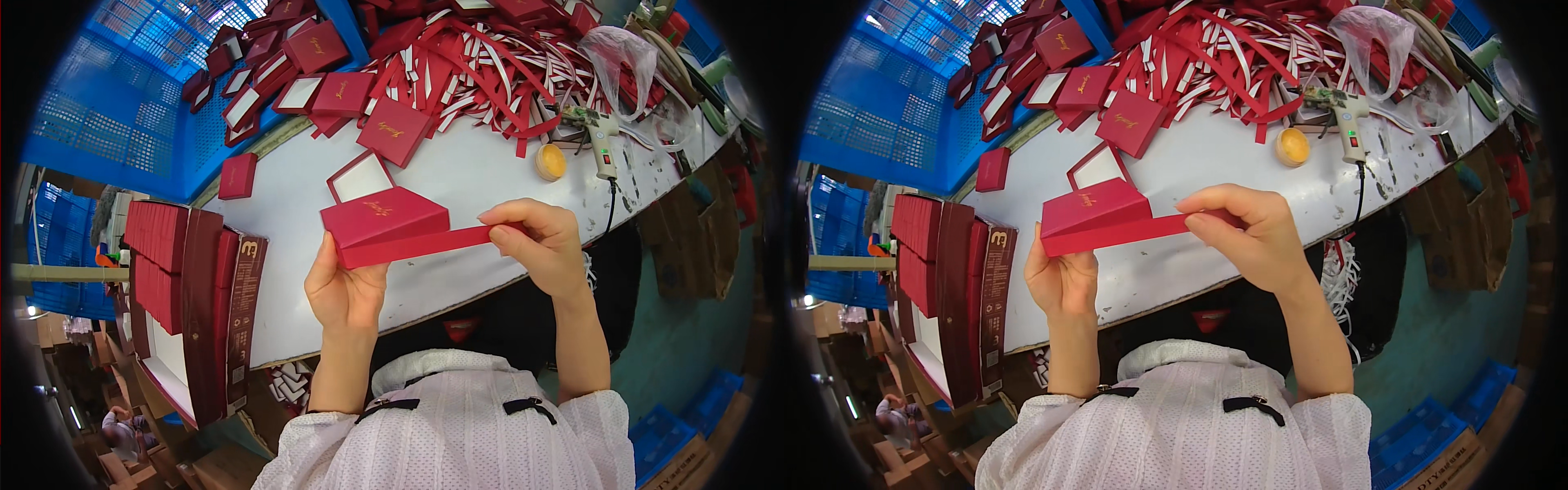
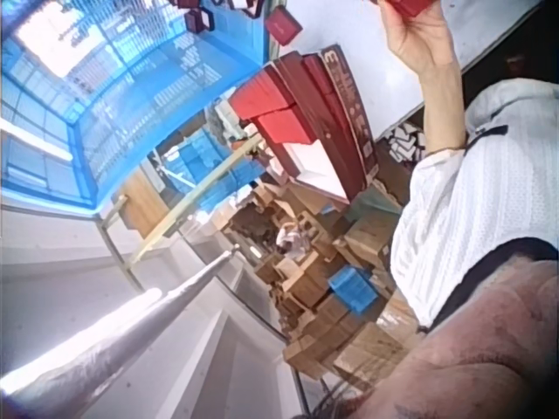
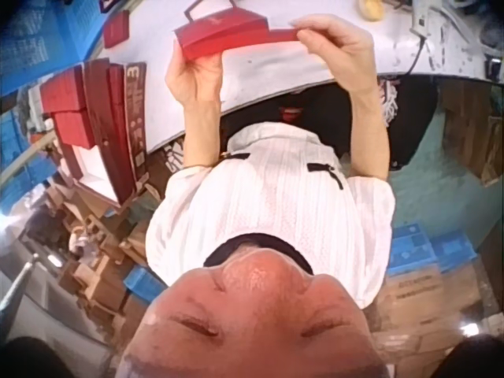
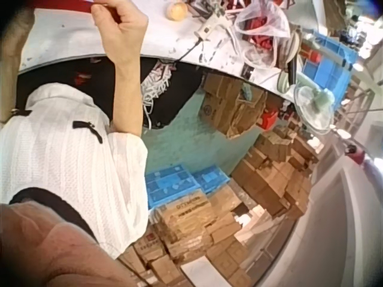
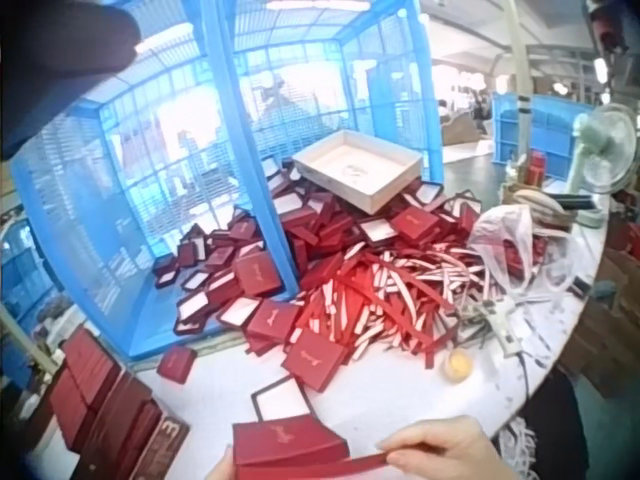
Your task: The person assembles small red jewelry boxes by inserting a red ribbon into a slot on the side of each box. They handle the boxes one at a time, picking them up from a stack, inserting the ribbon, and placing the finished boxes into a blue crate.
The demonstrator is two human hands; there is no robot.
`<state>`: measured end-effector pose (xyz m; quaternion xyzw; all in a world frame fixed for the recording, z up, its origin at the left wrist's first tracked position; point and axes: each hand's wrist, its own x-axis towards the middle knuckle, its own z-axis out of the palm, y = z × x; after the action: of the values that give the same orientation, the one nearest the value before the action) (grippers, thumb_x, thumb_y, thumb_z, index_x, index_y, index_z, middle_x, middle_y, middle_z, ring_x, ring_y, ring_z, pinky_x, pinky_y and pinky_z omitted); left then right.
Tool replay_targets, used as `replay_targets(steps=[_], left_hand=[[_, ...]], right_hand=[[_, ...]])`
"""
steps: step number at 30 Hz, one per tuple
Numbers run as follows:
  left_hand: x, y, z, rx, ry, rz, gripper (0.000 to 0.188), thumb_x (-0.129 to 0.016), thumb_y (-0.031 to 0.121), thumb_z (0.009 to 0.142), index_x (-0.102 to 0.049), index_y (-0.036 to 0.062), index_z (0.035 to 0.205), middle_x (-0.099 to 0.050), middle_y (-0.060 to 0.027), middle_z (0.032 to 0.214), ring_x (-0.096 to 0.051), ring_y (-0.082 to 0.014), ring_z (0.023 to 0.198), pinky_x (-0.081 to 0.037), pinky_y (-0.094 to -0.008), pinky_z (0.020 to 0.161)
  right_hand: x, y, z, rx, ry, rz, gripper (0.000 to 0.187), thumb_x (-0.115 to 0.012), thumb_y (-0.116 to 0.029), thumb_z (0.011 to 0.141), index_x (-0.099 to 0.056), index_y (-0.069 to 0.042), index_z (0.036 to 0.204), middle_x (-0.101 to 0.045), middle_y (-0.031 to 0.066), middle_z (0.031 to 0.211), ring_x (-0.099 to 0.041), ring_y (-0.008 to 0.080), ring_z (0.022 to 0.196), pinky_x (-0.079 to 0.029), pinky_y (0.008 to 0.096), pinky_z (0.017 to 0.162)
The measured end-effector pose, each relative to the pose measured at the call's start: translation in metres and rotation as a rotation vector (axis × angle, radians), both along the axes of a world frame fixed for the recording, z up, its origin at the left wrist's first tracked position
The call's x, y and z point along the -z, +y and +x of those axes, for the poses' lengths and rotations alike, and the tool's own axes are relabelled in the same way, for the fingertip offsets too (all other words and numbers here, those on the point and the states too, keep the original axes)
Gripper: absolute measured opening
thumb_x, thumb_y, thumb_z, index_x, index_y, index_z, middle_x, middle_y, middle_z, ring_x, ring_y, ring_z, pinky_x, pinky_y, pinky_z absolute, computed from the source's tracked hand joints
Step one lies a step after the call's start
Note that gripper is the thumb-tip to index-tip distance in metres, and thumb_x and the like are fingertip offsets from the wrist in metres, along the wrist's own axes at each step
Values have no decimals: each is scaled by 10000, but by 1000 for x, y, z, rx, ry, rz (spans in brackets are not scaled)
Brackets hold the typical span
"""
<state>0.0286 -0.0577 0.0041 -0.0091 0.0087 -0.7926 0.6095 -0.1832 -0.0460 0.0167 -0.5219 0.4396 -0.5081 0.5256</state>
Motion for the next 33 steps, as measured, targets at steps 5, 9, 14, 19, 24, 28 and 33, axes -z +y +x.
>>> replay_targets(steps=[5, 9, 14, 19, 24, 28, 33], left_hand=[[-2, 3, 5, 70, 88, -30, 254, -370, 119, 846, -432, -41, 1032, -474, -193, 1085, -452, -330, 1034, -356, -513, 885], [-2, 5, 7, 93, 111, -11, 257, -364, 120, 848, -430, -42, 1036, -467, -192, 1095, -453, -334, 1032, -348, -519, 888], [0, 10, 5, 201, 209, 29, 275, -369, 148, 852, -417, -24, 1062, -441, -191, 1130, -430, -328, 1059, -340, -512, 897], [4, 13, -20, -36, -249, -210, 298, -414, 211, 852, -419, 20, 1080, -468, -131, 1101, -445, -259, 1039, -369, -418, 873], [26, 7, -39, -182, -841, -188, 232, -412, 186, 863, -433, 45, 1047, -514, -50, 986, -511, -163, 891, -412, -310, 799], [15, 1, -33, -237, -676, -94, 312, -361, 283, 873, -434, 30, 1040, -512, -95, 1033, -502, -217, 969, -426, -356, 826], [2, -2, -17, -12, -179, -11, 323, -349, 272, 875, -465, -9, 987, -515, -151, 1034, -510, -266, 965, -440, -402, 829]], right_hand=[[-1, -4, 9, 51, 39, -96, 140, -559, 6, 730, -585, 22, 867, -582, 39, 741, -505, 46, 621, -404, 164, 551], [-4, -4, 12, 53, 33, -66, 142, -561, 2, 733, -584, 23, 872, -583, 42, 749, -513, 49, 634, -410, 165, 563], [2, -4, 13, 38, 15, -72, 146, -556, -1, 736, -583, 24, 878, -590, 56, 762, -531, 66, 658, -427, 182, 582], [2, 2, 21, -4, 206, -194, 159, -556, -4, 718, -583, 7, 874, -583, 88, 724, -542, 134, 623, -424, 231, 555], [5, 9, 29, -44, 319, -273, 178, -565, -16, 710, -581, -15, 887, -575, 100, 715, -544, 179, 618, -420, 251, 544], [-5, 14, 23, 160, 431, -175, 155, -593, -28, 694, -599, -6, 847, -585, 108, 676, -561, 179, 579, -431, 243, 521], [-8, 5, 11, 160, 373, -256, 151, -574, 2, 702, -603, 1, 850, -547, 76, 587, -488, 99, 497, -363, 212, 452]])
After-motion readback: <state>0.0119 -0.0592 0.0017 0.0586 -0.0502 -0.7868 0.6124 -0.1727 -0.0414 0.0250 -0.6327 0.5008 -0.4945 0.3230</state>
